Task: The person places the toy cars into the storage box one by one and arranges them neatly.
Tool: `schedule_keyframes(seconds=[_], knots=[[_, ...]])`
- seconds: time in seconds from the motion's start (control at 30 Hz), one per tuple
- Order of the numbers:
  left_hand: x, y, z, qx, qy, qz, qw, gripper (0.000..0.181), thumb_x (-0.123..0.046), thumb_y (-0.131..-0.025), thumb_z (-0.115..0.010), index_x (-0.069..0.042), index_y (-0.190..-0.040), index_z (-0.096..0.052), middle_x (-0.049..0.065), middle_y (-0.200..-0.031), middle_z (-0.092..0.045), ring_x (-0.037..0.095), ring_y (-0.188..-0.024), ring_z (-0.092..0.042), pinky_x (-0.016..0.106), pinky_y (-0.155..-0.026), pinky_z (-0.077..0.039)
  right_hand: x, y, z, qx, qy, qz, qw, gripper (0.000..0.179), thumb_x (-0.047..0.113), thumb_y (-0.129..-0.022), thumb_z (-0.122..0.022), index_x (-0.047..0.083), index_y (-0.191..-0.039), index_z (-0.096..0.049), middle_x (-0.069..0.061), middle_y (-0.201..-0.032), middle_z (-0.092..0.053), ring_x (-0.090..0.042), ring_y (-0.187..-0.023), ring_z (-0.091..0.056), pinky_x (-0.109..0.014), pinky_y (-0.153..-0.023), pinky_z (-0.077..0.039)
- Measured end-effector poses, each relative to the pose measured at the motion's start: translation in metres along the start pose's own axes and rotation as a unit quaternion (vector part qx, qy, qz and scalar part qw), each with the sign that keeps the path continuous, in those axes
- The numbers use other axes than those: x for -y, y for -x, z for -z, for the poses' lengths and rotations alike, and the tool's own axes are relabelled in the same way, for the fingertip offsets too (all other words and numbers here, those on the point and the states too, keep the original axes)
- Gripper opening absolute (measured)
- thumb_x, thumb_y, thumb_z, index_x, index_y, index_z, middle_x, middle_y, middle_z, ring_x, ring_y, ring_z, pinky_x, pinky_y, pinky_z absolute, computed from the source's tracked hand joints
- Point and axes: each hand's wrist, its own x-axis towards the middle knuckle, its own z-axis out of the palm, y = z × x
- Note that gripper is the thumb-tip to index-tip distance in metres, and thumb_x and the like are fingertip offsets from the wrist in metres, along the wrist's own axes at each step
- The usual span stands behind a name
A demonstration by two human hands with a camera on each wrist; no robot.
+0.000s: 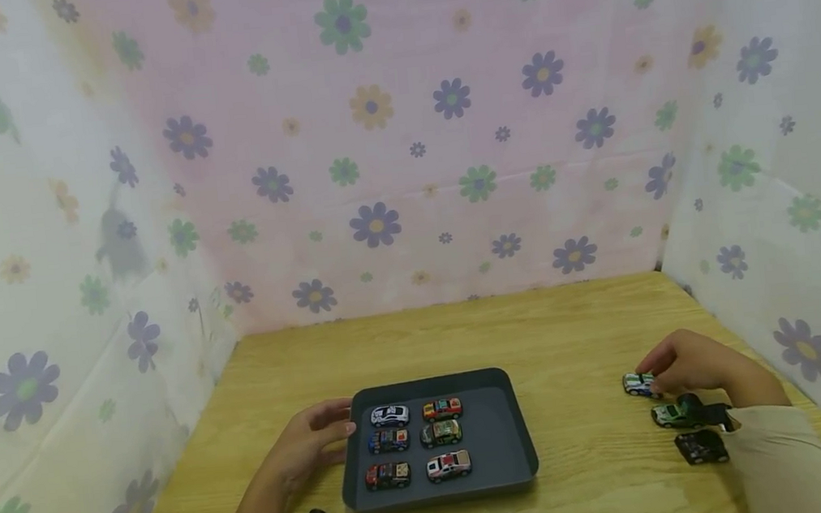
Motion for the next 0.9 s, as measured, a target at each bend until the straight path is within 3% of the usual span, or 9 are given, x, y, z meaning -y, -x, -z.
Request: schedule_keyframes(seconds=[0.13, 0.53, 0.9], knots=[[-0.001, 0.0, 0.0, -0.002, -0.004, 0.001, 1.0, 0.058, -0.016, -0.097, -0.074, -0.005, -0.149, -0.052, 0.024, -0.153, -0.049, 0.028, -0.12, -0.066, 0.048, -0.094, -0.062, 0.004, -0.003, -0.004, -0.006, -0.003, -0.008, 0.9999, 0.035, 0.004, -0.088, -0.076, -0.011, -0.119, -0.071, -0.014, -0.093, -0.077, -0.021, -0.07, -0.065, -0.034, -0.062, -0.055], [-0.001, -0.001, -0.001, 0.001, 0.002, 0.001, 1.0, 0.057, -0.015, -0.097, -0.073, -0.004, -0.149, -0.052, 0.024, -0.152, -0.05, 0.028, -0.119, -0.066, 0.048, -0.095, -0.062, 0.016, -0.009, -0.011, -0.04, 0.059, -0.034, 0.9969, 0.027, 0.01, -0.088, -0.079, 0.0, -0.112, -0.078, -0.011, -0.106, -0.077, -0.021, -0.091, -0.069, -0.042, -0.074, -0.061], [-0.001, 0.001, 0.0, 0.004, 0.002, -0.001, 1.0, 0.058, -0.015, -0.097, -0.073, -0.003, -0.149, -0.051, 0.025, -0.151, -0.05, 0.028, -0.118, -0.067, 0.048, -0.094, -0.062, 0.022, -0.015, -0.017, -0.046, 0.084, -0.033, 0.9948, 0.028, 0.011, -0.084, -0.082, 0.006, -0.111, -0.079, -0.012, -0.111, -0.076, -0.036, -0.105, -0.069, -0.052, -0.083, -0.061]])
